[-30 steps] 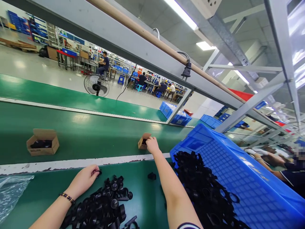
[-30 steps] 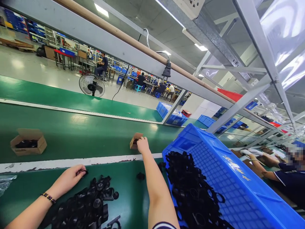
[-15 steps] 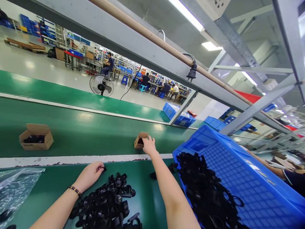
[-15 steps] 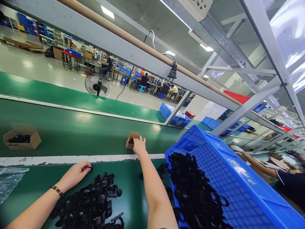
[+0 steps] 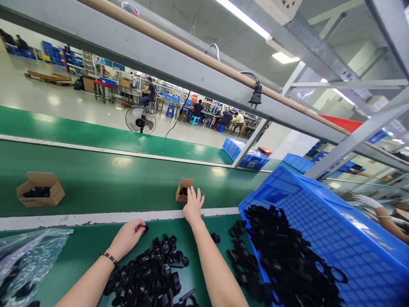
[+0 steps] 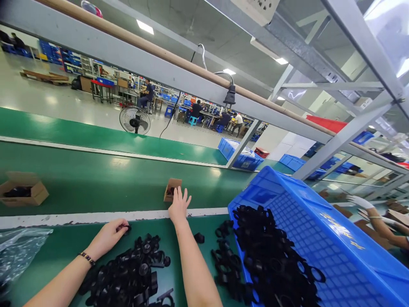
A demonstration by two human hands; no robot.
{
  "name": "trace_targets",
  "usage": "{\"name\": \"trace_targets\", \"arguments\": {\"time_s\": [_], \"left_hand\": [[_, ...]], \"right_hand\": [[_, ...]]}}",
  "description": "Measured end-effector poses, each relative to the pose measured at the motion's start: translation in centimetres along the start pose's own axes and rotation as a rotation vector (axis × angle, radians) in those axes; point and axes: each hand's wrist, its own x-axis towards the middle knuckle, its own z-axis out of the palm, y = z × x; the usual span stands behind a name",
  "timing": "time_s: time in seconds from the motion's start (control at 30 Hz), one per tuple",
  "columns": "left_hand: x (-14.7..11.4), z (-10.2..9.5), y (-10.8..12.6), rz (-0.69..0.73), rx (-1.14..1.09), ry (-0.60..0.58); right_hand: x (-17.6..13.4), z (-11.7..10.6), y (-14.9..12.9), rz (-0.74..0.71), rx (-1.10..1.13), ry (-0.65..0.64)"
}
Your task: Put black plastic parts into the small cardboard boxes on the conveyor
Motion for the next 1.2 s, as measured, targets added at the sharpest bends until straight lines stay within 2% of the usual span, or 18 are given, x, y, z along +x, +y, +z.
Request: {"name": "trace_targets", "arguments": {"time_s": [0.1,0.17,0.27,0.37,0.47,0.57,0.67,0.77,0.9,0.97,1.07,1.2], "left_hand": [[-0.2,-0.1,0.2,-0.007,0.000,0.026],[-0.2,-0.2,0.7,0.000,0.001,0.073],[0.9,-0.3,2.5,0.061,0.016,0.192],[4.0,0.2,5.3,0.202,0.124,0.327],[8.5,1.1,7.8,0.296,0.212,0.427],[12.3,2.0,8.7,0.205,0.199,0.473],[13.6,2.0,8.0,0.086,0.157,0.510],[12.3,0.7,6.4,0.059,0.153,0.530],[7.7,-2.4,4.4,0.075,0.150,0.461],[4.8,-4.1,3.7,0.074,0.148,0.366],[0.1,-6.2,3.1,0.001,0.186,0.178],[-5.6,-7.2,2.7,-0.103,0.235,-0.084]], "right_hand": [[-2.8,0.9,-0.4,0.046,0.133,0.168],[-3.7,1.5,-0.3,0.042,0.202,0.199],[-3.5,2.1,0.0,0.037,0.261,0.222],[-2.7,2.2,0.4,0.041,0.309,0.253],[-2.5,2.1,0.6,0.025,0.338,0.275],[-2.6,2.1,0.7,0.023,0.346,0.282],[-2.6,2.1,0.7,0.016,0.346,0.274],[-2.5,2.2,0.7,0.013,0.351,0.270],[-2.4,2.3,0.7,-0.007,0.364,0.249],[-2.4,2.3,0.6,-0.014,0.371,0.236],[-2.2,2.5,0.6,-0.023,0.392,0.237],[-1.8,3.2,0.6,-0.072,0.440,0.293]]}}
